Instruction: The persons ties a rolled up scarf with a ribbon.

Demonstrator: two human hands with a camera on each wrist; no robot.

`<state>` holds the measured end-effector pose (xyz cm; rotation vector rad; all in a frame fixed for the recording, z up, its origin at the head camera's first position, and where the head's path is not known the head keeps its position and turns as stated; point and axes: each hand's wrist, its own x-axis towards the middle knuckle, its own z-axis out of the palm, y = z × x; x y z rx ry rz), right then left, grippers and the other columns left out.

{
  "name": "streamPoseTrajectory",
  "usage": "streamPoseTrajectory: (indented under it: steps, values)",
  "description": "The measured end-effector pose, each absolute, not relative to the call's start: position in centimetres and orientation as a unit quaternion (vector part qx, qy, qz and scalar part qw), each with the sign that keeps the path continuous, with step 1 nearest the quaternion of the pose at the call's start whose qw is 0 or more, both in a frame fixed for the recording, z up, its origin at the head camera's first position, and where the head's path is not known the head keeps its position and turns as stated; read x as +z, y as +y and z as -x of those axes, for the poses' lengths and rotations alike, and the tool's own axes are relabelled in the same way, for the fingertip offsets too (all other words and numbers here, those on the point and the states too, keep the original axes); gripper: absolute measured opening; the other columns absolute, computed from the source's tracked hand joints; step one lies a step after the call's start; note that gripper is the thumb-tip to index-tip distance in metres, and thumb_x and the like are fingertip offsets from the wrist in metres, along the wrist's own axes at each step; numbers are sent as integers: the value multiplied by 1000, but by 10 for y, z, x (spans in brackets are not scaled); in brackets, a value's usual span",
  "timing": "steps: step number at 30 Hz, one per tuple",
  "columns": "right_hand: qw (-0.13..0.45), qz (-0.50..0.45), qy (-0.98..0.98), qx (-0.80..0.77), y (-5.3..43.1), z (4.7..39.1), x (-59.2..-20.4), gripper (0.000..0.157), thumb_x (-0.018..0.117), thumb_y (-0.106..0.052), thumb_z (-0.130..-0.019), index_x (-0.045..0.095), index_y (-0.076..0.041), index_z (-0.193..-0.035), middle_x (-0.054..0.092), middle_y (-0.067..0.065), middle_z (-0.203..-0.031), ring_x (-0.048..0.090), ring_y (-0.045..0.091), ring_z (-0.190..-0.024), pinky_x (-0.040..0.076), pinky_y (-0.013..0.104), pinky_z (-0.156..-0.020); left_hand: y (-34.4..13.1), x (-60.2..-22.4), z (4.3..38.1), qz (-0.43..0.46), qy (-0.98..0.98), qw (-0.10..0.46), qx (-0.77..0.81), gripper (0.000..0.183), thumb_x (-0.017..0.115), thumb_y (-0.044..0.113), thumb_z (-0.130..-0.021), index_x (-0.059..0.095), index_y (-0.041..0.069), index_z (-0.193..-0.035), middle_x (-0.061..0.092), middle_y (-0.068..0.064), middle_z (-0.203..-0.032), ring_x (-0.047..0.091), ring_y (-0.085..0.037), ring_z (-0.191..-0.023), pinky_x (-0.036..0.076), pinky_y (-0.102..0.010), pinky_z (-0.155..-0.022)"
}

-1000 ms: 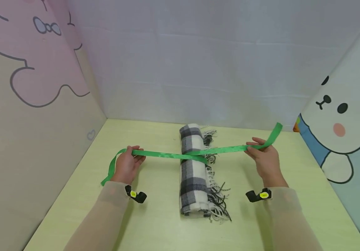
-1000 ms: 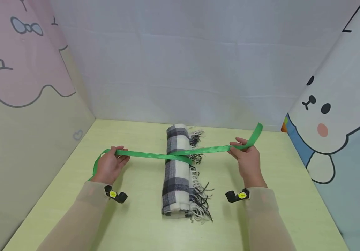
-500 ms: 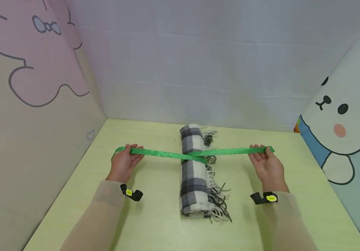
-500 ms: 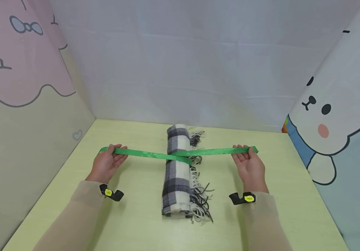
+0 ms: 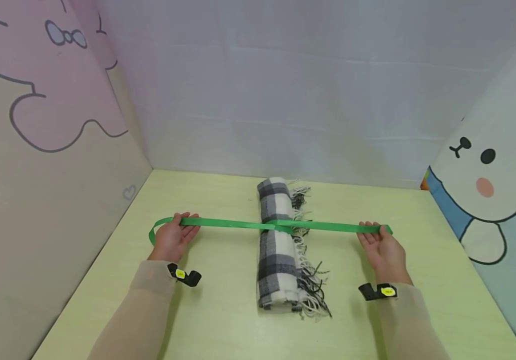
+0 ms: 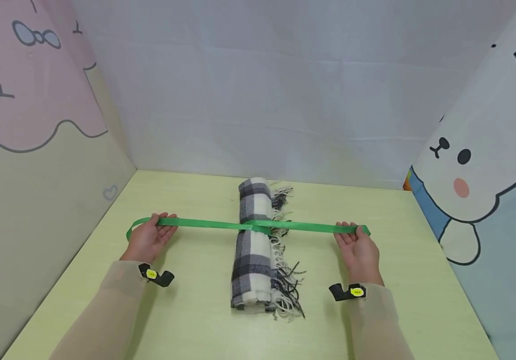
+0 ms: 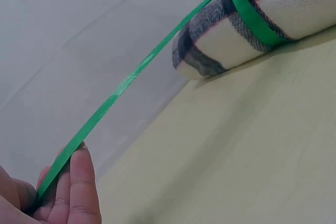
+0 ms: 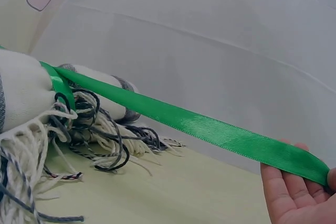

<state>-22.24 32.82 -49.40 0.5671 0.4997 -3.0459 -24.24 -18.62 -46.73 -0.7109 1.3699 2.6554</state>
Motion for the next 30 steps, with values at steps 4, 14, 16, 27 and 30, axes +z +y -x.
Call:
streamPoseTrajectory:
  steps: [4, 14, 16, 27, 30]
  values:
    - [1, -183, 157, -970, 330, 222, -497, 46, 39, -23, -100, 25, -16, -143, 30, 7, -141, 40, 25, -128, 28, 39, -108, -191, -468, 243, 236, 428, 35, 872, 50, 32, 34, -102, 32, 2, -140, 47, -17, -134, 52, -25, -117, 43, -34, -96]
    - [-19, -206, 173, -963, 335, 222, -496, 50, 39, -23, -100, 20, -15, -145, 29, 8, -142, 29, 24, -135, 31, 40, -106, -198, -469, 244, 244, 410, 35, 878, 51, 34, 35, -101, 32, 3, -140, 49, -16, -132, 53, -25, -116, 43, -35, -97]
    - [-21, -211, 172, -962, 336, 222, -496, 48, 40, -23, -99, 23, -15, -143, 31, 9, -141, 32, 25, -133, 33, 41, -105, -198, -468, 245, 245, 406, 33, 880, 50, 34, 35, -101, 32, 4, -139, 47, -17, -133, 51, -26, -119, 42, -35, -98]
    - [-37, -279, 189, -941, 339, 226, -504, 44, 39, -22, -100, 28, -15, -142, 39, 11, -138, 44, 26, -125, 38, 43, -101, -205, -471, 244, 261, 390, 30, 883, 49, 33, 34, -101, 32, 4, -140, 47, -17, -130, 46, -28, -123, 41, -36, -99]
    - [-42, -297, 187, -935, 342, 226, -507, 44, 39, -22, -100, 29, -16, -143, 41, 10, -137, 45, 25, -125, 39, 42, -100, -206, -472, 245, 258, 387, 35, 884, 48, 33, 33, -101, 32, 4, -139, 49, -16, -128, 46, -28, -123, 41, -36, -99]
